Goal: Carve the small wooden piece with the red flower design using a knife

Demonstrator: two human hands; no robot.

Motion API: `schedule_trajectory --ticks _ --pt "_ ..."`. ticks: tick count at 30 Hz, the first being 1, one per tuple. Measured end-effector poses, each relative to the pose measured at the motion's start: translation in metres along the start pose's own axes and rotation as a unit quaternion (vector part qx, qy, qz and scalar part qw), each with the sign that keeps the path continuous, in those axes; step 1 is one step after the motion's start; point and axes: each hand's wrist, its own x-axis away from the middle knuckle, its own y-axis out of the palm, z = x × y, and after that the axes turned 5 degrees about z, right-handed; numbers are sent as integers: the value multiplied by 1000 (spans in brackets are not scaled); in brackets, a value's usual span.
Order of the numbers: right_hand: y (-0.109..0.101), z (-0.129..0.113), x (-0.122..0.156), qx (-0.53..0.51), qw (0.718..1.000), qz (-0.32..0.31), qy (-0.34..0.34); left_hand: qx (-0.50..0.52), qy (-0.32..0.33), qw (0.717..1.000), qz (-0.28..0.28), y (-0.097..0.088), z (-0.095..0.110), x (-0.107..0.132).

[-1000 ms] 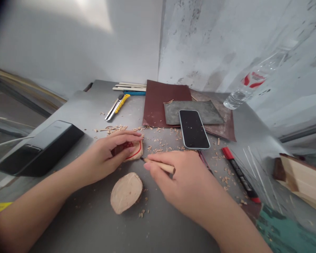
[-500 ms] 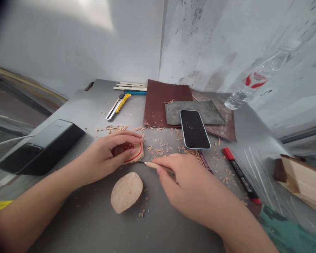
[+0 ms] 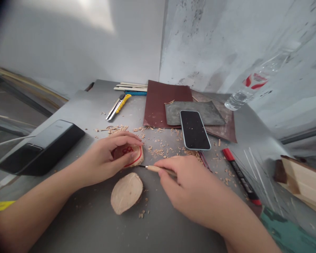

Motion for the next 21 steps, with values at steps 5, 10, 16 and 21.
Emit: schedule_trajectory --ticks 5,10,16,21 --pt "1 -1 -2 -12 1000 -5 -11 22 9 1000 -3 2 -2 -1" --pt "2 1 -2 -14 1000 -1 -8 30 4 1000 2 3 -6 1" --pt "1 0 -1 -3 1000 -3 -11 48 2 999 -5 4 -5 2" --pt "2 0 -1 -6 1000 -5 -20 11 22 1000 -7 3 -3 0"
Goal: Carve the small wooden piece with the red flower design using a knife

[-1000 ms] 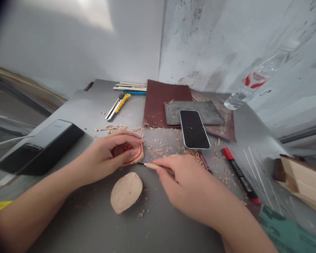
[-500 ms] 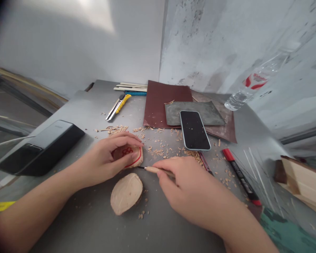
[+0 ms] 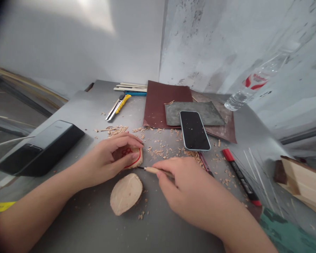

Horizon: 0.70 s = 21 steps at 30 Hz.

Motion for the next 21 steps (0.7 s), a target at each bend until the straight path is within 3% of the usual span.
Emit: schedule_trajectory --ticks 9,17,21 --pt "-1 -5 1 31 999 -14 19 -5 5 1000 -13 1 -2 1" --pt "15 9 8 186 975 -3 -117 -20 24 999 -21 0 -5 -1" --pt "17 12 10 181 972 7 -150 -23 20 999 -20 -1 -5 -2"
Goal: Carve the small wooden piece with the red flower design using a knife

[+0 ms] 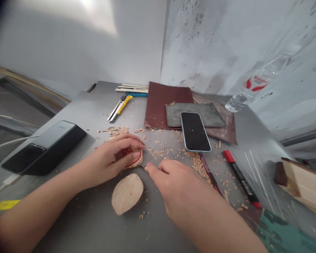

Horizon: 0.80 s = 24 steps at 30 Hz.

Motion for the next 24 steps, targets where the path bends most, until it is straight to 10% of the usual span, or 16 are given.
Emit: schedule_trajectory --ticks 7,18,24 --pt "-18 -9 -16 -124 984 -35 124 0 -4 1000 0 0 2 0" --pt "-1 1 -8 16 999 -28 3 -1 -4 1000 3 0 1 -1" --pt "-10 -10 -17 -96 991 -14 89 10 -11 1000 18 -1 -1 -1"
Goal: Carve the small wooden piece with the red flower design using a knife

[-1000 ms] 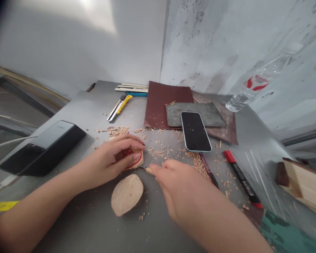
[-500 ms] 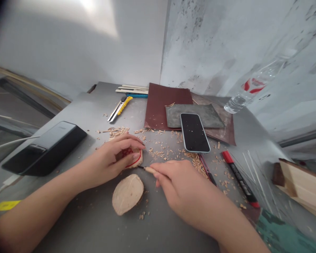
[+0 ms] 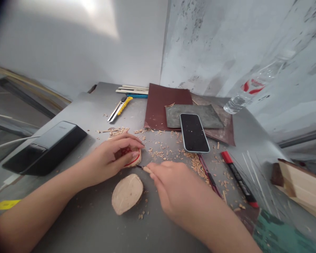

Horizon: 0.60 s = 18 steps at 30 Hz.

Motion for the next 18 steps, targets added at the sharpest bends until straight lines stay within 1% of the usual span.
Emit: schedule_trajectory --ticks 2,4,6,8,10,13,15,18 --pt "-2 -2 -5 -52 998 -11 34 16 -17 1000 20 1 -2 0" --pt "-1 -1 -8 -92 994 -13 56 38 -36 997 53 2 -2 0" --pt "2 0 -9 -113 991 -4 66 69 -52 991 104 2 0 -1" --pt "5 -1 -8 -132 989 -9 67 121 -77 977 157 2 5 -2" --pt "7 -3 -7 -157 985 -28 67 189 -125 953 199 0 10 -3" --pt "8 -8 -7 -190 977 -53 80 290 -196 905 240 -3 16 -6" --pt "8 -10 -8 -203 973 -60 94 369 -217 865 261 -7 17 -7" --pt "10 -12 -7 -219 969 -58 101 475 -223 808 269 -13 18 -10"
